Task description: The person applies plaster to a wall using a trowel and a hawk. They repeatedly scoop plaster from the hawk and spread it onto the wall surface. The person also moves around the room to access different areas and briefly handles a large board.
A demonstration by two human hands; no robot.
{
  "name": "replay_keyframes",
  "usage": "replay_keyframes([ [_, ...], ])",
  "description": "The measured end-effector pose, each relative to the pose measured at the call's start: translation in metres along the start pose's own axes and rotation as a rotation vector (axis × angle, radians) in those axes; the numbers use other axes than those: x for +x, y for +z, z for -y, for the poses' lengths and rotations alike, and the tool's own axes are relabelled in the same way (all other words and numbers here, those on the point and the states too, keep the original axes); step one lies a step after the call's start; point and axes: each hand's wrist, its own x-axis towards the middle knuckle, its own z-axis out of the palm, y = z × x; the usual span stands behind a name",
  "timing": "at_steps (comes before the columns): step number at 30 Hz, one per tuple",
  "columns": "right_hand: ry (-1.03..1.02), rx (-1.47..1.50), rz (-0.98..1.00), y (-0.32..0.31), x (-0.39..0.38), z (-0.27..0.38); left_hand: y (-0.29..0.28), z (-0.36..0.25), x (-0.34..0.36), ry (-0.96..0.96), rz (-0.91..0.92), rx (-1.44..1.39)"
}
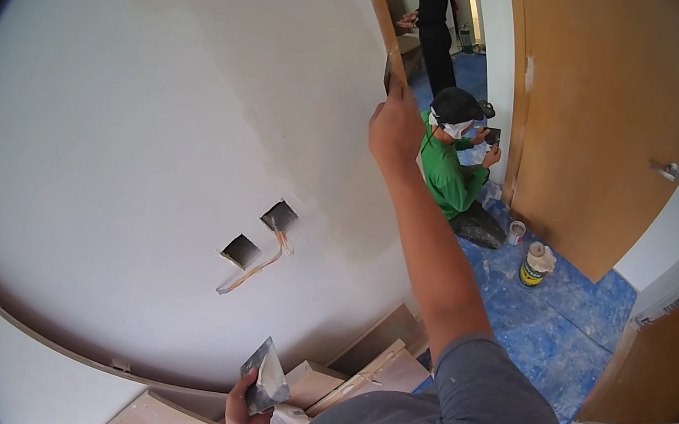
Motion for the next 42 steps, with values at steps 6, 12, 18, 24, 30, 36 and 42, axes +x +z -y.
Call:
replay_keyframes([
  [6,0.014,-0.038,0.065,0.016,0.004,-0.001,0.01,0.002,-0.003,0.025,-0.012,-0.011],
  [12,0.02,-0.003,0.086,0.023,-0.008,0.01,0.003,0.001,-0.002,0.018,0.004,-0.044],
  [18,0.02,0.091,0.173,0.007,-0.049,0.067,-0.009,-0.001,-0.001,-0.005,0.016,-0.05],
  [24,-0.006,0.24,0.216,-0.022,-0.089,0.123,-0.003,-0.004,0.0,0.022,0.061,0.001],
  [30,-0.128,0.315,0.373,-0.058,-0.117,0.143,0.044,-0.008,0.004,0.132,0.112,0.051],
  [36,-0.148,0.96,0.448,-0.161,-0.151,0.125,0.092,-0.028,0.012,0.244,0.217,0.004],
  [42,-0.737,0.816,0.577,-0.197,-0.155,0.114,0.128,-0.038,0.015,0.119,0.325,-0.023],
])
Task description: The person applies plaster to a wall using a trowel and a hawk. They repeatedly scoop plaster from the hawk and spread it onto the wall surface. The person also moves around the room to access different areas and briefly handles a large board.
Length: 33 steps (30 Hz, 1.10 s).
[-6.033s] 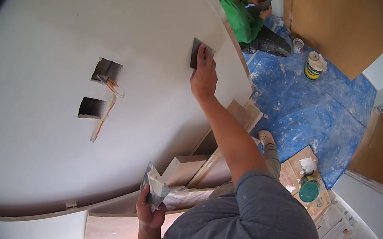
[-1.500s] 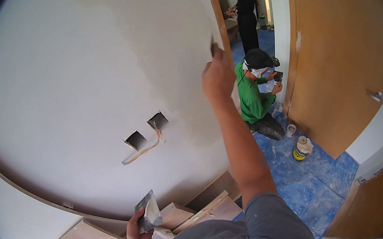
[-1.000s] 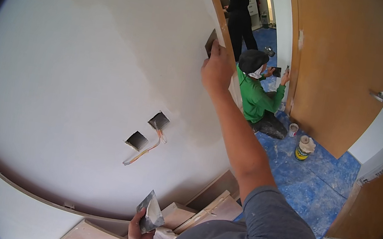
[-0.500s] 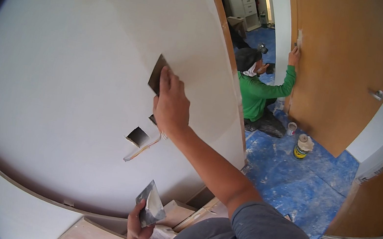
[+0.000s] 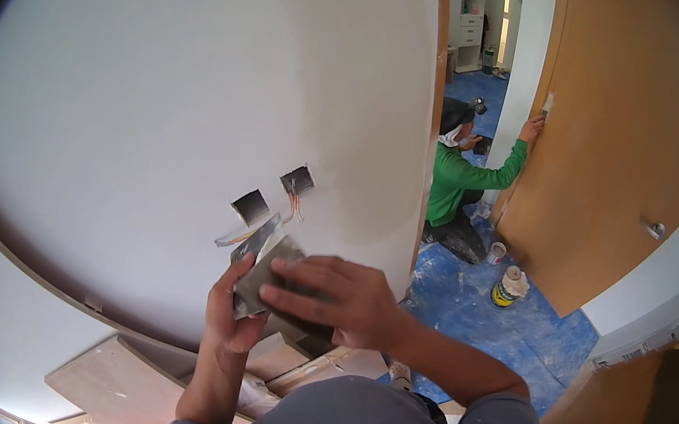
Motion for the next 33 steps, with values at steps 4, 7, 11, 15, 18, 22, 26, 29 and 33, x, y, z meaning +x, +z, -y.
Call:
replay_keyframes([
  [4,0.073,-0.251,0.272,-0.02,-0.012,-0.024,0.005,-0.004,-0.003,-0.014,0.04,0.041],
  [7,0.066,-0.434,0.469,-0.058,-0.03,-0.054,0.01,-0.004,-0.007,0.057,0.071,0.074],
  [11,0.093,-0.312,0.308,-0.082,0.005,-0.051,0.009,-0.016,-0.007,0.227,0.134,0.243],
  [15,-0.192,-0.315,0.438,-0.088,0.061,-0.025,0.026,-0.038,-0.014,0.131,0.162,0.38],
  [18,-0.235,-0.289,0.523,-0.087,0.075,-0.025,0.033,-0.049,-0.012,0.033,0.24,0.405],
  [22,-0.188,-0.238,0.62,-0.084,0.078,-0.021,0.042,-0.057,-0.011,0.002,0.258,0.471],
  [26,-0.107,-0.182,0.679,-0.097,0.069,-0.031,0.029,-0.058,-0.001,0.086,0.135,0.437],
  [29,0.032,-0.273,0.551,-0.116,0.06,-0.063,0.022,-0.072,-0.008,0.19,0.112,0.379],
  [33,0.442,-0.269,-0.069,-0.11,0.083,-0.135,-0.004,-0.06,-0.017,0.163,0.069,0.359],
])
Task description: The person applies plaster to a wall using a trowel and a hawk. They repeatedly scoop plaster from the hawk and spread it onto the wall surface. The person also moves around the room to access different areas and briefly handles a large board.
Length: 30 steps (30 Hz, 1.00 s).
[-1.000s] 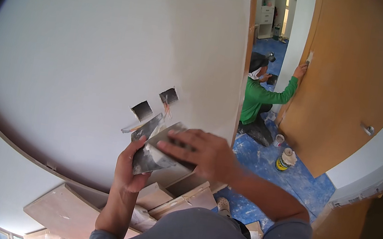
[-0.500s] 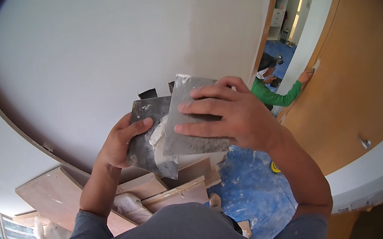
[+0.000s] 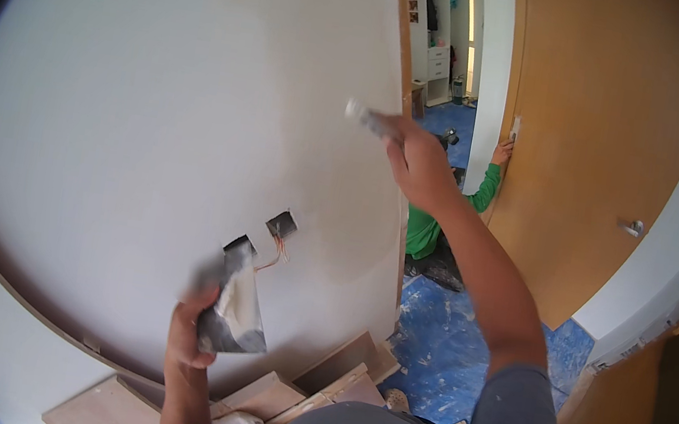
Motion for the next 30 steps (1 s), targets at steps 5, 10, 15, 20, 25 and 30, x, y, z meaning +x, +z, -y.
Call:
replay_keyframes([
  [5,0.148,-0.328,-0.392,0.008,0.07,-0.057,-0.007,0.039,-0.002,-0.169,0.04,-0.11],
  [10,0.23,-0.382,-0.433,0.029,0.111,-0.068,-0.046,0.069,-0.028,-0.202,-0.125,-0.21],
  [15,0.195,-0.361,-0.48,0.043,0.121,-0.075,-0.088,0.093,-0.054,-0.222,-0.239,-0.256],
  [20,0.2,-0.452,-0.493,0.064,0.12,-0.07,-0.119,0.102,-0.074,-0.257,-0.296,-0.294],
  [25,0.251,-0.405,-0.442,0.092,0.105,-0.022,-0.139,0.099,-0.088,-0.243,-0.304,-0.274],
  [30,0.173,-0.37,-0.481,0.139,0.085,0.048,-0.133,0.091,-0.086,-0.235,-0.288,-0.264],
])
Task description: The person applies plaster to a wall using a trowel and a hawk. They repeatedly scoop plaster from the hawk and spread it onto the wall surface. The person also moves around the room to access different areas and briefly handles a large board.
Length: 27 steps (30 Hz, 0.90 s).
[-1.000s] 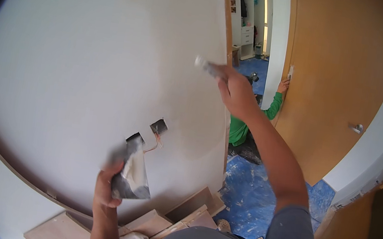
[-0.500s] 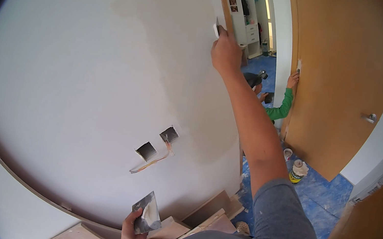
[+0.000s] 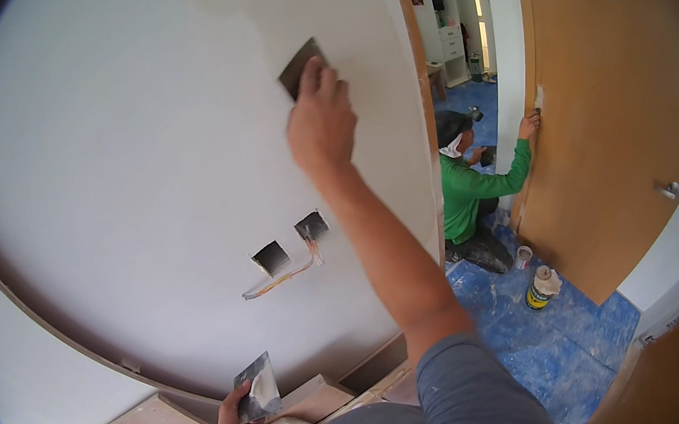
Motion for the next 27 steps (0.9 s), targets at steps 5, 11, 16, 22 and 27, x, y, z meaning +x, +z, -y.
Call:
replay_keyframes([
  [5,-0.08,0.128,0.058,-0.026,-0.023,0.033,0.012,0.003,0.002,0.003,-0.033,0.004],
  [11,0.067,-0.022,-0.134,-0.032,0.046,-0.077,0.004,0.005,-0.005,-0.004,-0.029,-0.018],
  [16,0.157,-0.129,-0.02,-0.019,0.089,-0.124,-0.017,0.009,-0.002,-0.044,-0.01,-0.043],
  [22,0.128,-0.067,-0.029,0.001,0.067,-0.088,-0.005,0.009,-0.005,-0.023,-0.029,-0.032],
  [27,0.012,0.01,-0.047,0.004,0.011,-0.007,0.006,0.01,0.001,-0.039,0.016,-0.011],
])
